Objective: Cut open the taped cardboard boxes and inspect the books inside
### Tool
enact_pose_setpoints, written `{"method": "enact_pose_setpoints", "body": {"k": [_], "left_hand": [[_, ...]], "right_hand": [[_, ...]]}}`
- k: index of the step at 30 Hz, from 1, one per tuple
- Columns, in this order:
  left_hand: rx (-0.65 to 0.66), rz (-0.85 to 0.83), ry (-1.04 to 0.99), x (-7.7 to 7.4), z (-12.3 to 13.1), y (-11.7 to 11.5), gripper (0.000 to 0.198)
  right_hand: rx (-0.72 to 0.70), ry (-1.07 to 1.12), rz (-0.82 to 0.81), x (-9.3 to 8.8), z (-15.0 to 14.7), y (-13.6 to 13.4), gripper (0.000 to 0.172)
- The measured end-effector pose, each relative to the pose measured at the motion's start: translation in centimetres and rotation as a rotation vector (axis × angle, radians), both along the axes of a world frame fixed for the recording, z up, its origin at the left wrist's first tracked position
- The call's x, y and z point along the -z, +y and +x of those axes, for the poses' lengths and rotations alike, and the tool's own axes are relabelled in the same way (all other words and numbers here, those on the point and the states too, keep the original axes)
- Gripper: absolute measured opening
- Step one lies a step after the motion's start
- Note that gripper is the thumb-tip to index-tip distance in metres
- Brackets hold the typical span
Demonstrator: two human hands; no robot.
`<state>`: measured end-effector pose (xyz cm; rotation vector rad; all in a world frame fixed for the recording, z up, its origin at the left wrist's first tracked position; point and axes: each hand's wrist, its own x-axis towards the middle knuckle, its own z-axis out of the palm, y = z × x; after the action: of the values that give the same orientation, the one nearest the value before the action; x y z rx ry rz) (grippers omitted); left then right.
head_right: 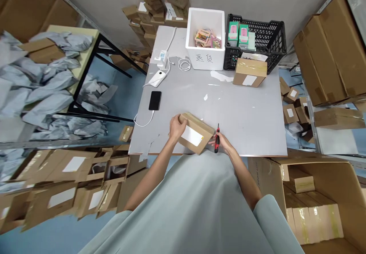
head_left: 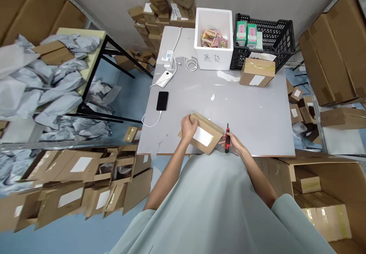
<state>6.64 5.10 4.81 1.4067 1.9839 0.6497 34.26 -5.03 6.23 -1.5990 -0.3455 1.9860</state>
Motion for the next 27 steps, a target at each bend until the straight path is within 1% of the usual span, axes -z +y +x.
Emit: {"method": "enact_pose_setpoints", "body": {"k": [3, 5, 7, 9, 11, 13, 15, 16, 18, 19, 21, 23, 25, 27], "left_hand": [[-0.057, 0.045, -0.135, -0.6, 1.0, -2.5, 0.053], [-0.102, 0.025, -0.223, -0.5, 2.4, -4.5, 0.05], [-0.137, -0.01, -0.313, 0.0, 4.0, -6.6, 0.047], [-0.156, -0.036, -0.393, 0.7, 5.4, -8.4, 0.046], [-0.148, -0.045, -0.445, 1.5, 6.3, -9.9, 0.047], [-0.107, -0.043, -0.473, 2.3, 6.5, -10.9, 0.05], [-0.053, -0.053, -0.502, 3.1, 6.2, -11.5, 0.059], [-0.028, -0.06, -0.521, 3.3, 5.9, -11.7, 0.068], [0.031, -0.058, -0.556, 3.6, 5.3, -11.8, 0.083], [0.068, -0.046, -0.562, 3.6, 5.1, -11.8, 0.086], [0.153, -0.011, -0.554, 3.4, 4.8, -11.6, 0.081], [0.229, 0.007, -0.546, 3.1, 4.7, -11.2, 0.068], [0.271, -0.012, -0.574, 3.1, 4.6, -10.8, 0.062], [0.275, -0.054, -0.629, 3.4, 4.4, -10.3, 0.062]], "right_hand": [[0.042, -0.197, 0.146, -1.5, 3.0, 0.1, 0.02], [0.06, -0.345, 0.231, -2.4, 4.8, 0.1, 0.02], [0.068, -0.469, 0.316, -3.0, 6.3, 0.1, 0.022], [0.04, -0.564, 0.371, -3.5, 7.7, -0.2, 0.026], [-0.02, -0.635, 0.37, -3.7, 9.0, -0.5, 0.031], [-0.095, -0.669, 0.344, -3.8, 10.0, -0.9, 0.035], [-0.165, -0.676, 0.337, -3.9, 11.0, -1.2, 0.037], [-0.196, -0.684, 0.345, -4.1, 11.5, -1.2, 0.037], [-0.244, -0.745, 0.375, -4.6, 12.4, -0.9, 0.037], [-0.264, -0.794, 0.394, -5.0, 12.8, -0.5, 0.037], [-0.328, -0.871, 0.434, -6.1, 13.4, 0.7, 0.036], [-0.456, -0.883, 0.464, -7.4, 13.3, 2.0, 0.036], [-0.643, -0.876, 0.494, -8.7, 12.4, 3.4, 0.038], [-0.86, -0.883, 0.54, -9.8, 10.8, 4.6, 0.044]]}}
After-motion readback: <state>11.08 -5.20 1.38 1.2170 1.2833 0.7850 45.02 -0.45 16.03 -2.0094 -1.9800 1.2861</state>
